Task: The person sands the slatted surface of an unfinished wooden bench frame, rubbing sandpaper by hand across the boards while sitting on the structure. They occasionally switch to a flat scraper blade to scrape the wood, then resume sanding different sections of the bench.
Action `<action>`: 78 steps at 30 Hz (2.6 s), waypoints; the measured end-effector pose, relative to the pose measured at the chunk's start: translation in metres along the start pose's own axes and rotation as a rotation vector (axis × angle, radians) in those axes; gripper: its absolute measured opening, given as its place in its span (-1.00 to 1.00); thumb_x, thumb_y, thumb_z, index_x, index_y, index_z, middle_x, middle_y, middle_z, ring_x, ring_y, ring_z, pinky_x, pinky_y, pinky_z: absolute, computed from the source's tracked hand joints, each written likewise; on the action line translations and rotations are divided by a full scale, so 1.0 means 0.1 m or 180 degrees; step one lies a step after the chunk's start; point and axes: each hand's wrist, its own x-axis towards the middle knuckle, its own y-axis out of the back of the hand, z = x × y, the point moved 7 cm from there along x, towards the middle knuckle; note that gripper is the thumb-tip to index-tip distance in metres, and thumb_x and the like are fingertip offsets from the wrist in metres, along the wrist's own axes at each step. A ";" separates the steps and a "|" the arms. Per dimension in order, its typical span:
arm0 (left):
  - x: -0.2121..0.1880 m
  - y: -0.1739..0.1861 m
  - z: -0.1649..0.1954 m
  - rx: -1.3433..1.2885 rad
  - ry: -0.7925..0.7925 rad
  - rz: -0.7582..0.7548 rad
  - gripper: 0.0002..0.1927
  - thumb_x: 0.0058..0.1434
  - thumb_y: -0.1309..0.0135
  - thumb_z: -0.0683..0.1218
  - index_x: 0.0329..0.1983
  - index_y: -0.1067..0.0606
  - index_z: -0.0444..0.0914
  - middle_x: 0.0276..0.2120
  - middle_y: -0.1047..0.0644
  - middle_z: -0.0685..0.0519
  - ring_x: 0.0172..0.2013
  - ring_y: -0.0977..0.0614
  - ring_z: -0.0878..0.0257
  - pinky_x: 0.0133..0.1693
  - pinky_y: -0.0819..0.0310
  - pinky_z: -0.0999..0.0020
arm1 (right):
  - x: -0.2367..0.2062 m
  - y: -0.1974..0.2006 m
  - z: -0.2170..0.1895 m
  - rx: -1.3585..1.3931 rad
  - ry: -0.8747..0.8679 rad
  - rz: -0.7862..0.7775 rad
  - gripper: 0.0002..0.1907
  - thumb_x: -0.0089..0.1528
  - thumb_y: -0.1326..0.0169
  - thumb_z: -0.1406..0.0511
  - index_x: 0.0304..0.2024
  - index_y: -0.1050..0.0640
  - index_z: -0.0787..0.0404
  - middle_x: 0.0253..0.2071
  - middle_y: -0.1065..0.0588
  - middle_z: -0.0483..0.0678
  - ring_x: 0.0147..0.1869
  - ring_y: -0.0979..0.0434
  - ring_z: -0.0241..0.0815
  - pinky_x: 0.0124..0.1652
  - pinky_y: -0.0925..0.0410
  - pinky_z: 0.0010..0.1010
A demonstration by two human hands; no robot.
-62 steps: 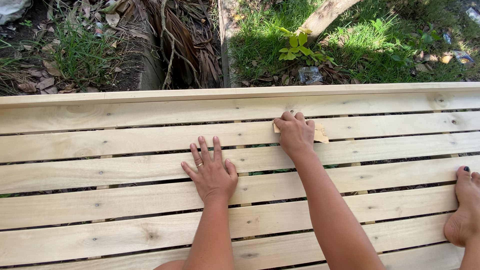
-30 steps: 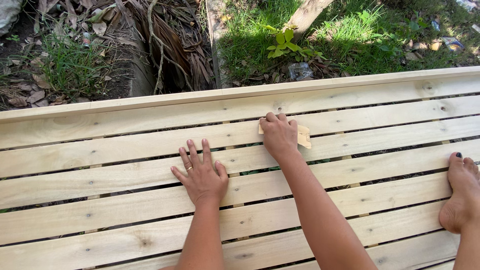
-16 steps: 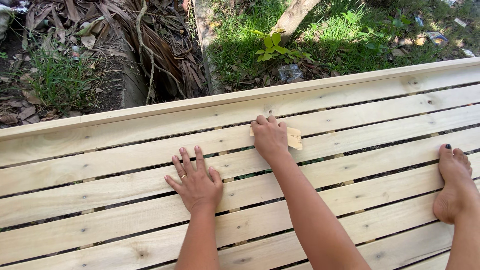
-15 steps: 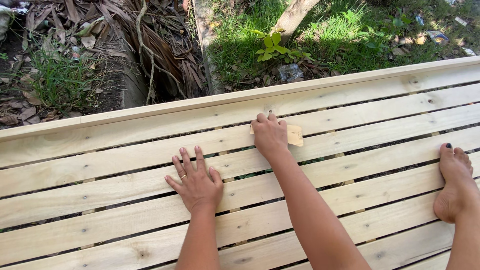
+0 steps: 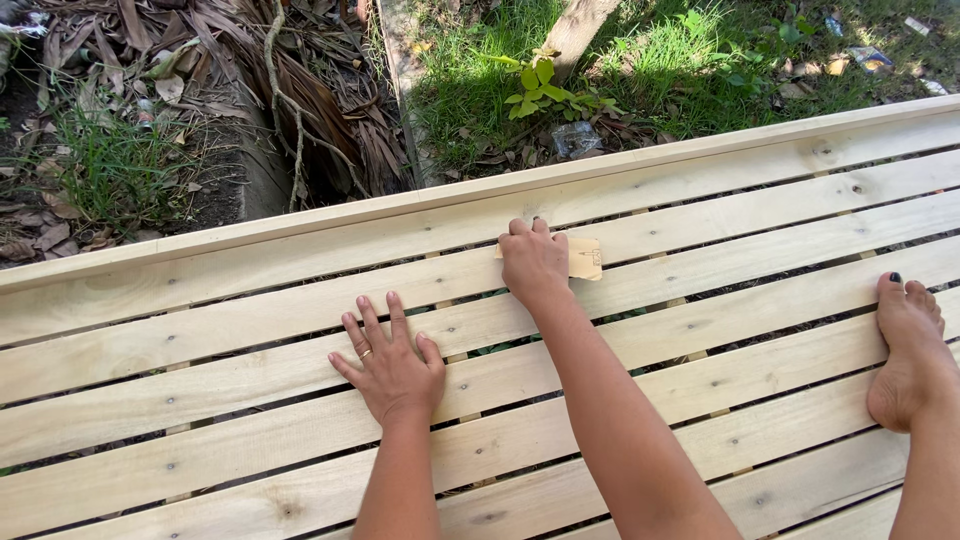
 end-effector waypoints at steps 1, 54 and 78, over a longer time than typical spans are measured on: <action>0.01 0.01 0.00 -0.0025 0.0002 0.0027 -0.21 0.24 0.25 0.16 0.56 0.10 0.12 0.55 0.20 0.05 0.51 0.23 0.04 0.35 0.39 -0.34 | -0.01 0.02 -0.01 0.0033 0.0041 0.0101 -0.72 0.18 -0.05 0.40 -0.12 -0.66 0.01 -0.02 -0.48 -0.23 0.16 -0.42 -0.11 -0.01 -0.29 -0.18; -0.03 0.00 0.03 -0.0327 -0.0068 0.0235 -0.23 0.24 0.21 0.14 0.55 0.00 0.06 0.55 0.12 0.01 0.52 0.16 0.00 0.35 0.36 -0.36 | -0.45 -0.14 1.70 0.0861 -0.0196 0.0530 -0.44 0.44 0.21 0.12 0.49 -0.24 0.03 0.55 -0.15 -0.01 0.62 -0.03 0.10 0.47 0.01 -0.08; 0.02 -0.03 -0.05 -0.0031 0.0036 0.0060 -0.22 0.24 0.22 0.14 0.56 0.07 0.11 0.55 0.16 0.06 0.51 0.18 0.05 0.36 0.37 -0.34 | -0.22 -0.05 2.37 0.0602 -0.1112 0.0515 -0.42 0.41 0.25 0.07 0.48 -0.23 -0.01 0.56 -0.10 -0.12 0.61 0.01 0.03 0.40 0.05 0.12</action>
